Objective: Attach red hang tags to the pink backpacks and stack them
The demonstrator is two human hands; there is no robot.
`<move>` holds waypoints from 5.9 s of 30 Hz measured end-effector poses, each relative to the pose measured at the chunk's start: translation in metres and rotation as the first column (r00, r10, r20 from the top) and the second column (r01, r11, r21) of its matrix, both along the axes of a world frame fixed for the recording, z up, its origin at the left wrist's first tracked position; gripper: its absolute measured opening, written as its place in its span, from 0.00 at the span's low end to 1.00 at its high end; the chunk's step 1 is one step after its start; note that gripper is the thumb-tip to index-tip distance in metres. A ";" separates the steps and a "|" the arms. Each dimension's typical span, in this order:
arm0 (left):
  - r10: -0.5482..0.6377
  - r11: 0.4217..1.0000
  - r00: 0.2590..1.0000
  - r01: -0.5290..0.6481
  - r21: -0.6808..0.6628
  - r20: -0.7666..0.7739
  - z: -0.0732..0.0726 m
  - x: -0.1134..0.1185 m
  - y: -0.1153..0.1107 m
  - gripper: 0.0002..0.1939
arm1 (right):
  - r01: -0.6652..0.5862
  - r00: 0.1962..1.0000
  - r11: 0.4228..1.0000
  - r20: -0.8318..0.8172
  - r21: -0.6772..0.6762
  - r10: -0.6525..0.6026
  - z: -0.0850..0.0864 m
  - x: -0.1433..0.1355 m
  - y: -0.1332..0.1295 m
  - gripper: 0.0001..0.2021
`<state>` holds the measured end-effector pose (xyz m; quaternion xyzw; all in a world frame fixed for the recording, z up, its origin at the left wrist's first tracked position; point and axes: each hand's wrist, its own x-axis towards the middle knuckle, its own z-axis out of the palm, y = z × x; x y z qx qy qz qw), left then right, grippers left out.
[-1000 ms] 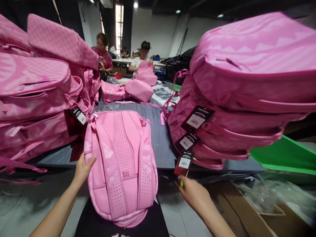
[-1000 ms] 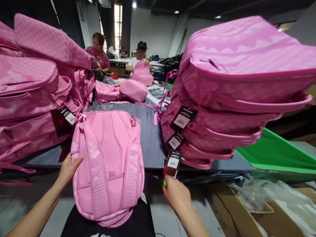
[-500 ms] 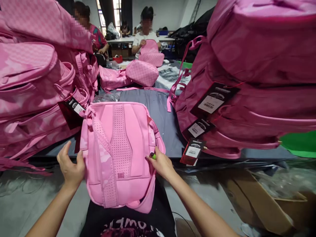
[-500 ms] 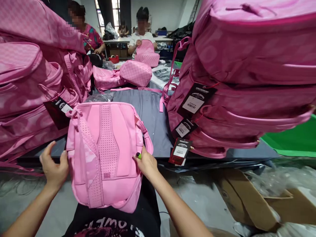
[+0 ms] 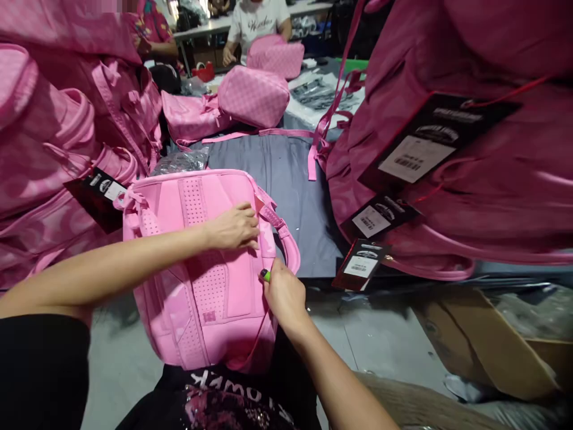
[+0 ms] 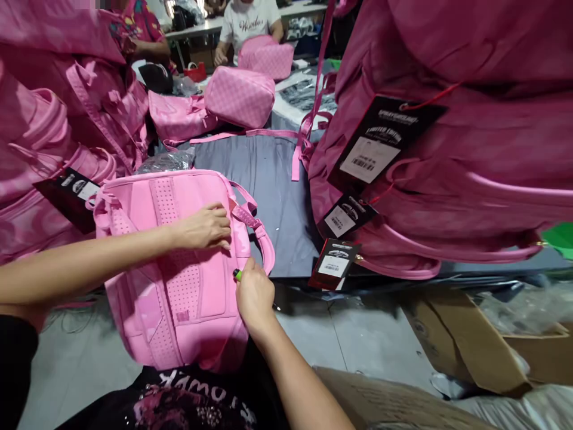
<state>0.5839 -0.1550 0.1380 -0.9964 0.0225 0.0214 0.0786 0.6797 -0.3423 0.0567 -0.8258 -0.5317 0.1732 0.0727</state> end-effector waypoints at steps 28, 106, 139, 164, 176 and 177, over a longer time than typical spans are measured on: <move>0.072 0.981 0.889 -0.144 0.127 0.453 -0.037 -0.045 -0.019 0.11 | 0.555 0.532 0.719 -0.843 0.418 0.080 0.016 0.020 0.043 0.14; 0.615 0.789 0.781 -0.607 -0.098 0.108 0.033 -0.110 -0.016 0.44 | -0.386 0.742 0.206 0.170 0.899 0.648 0.020 -0.053 0.027 0.22; 0.792 0.610 0.610 -0.792 0.022 0.012 0.005 -0.090 -0.007 0.49 | -0.556 0.642 0.711 -0.321 0.430 0.696 0.076 0.001 0.092 0.13; 0.753 0.651 0.650 -0.759 -0.032 -0.103 0.008 -0.096 0.010 0.43 | -0.505 0.674 0.703 -0.280 0.501 0.683 0.068 -0.035 0.098 0.12; 0.801 0.532 0.517 -0.846 -0.038 -0.301 0.025 -0.114 0.013 0.68 | -0.395 0.707 0.744 -0.339 0.539 0.621 0.058 -0.041 0.087 0.13; 0.813 0.511 0.500 -0.858 -0.047 -0.297 0.024 -0.116 0.013 0.70 | -0.380 0.702 0.742 -0.350 0.552 0.620 0.055 -0.042 0.087 0.13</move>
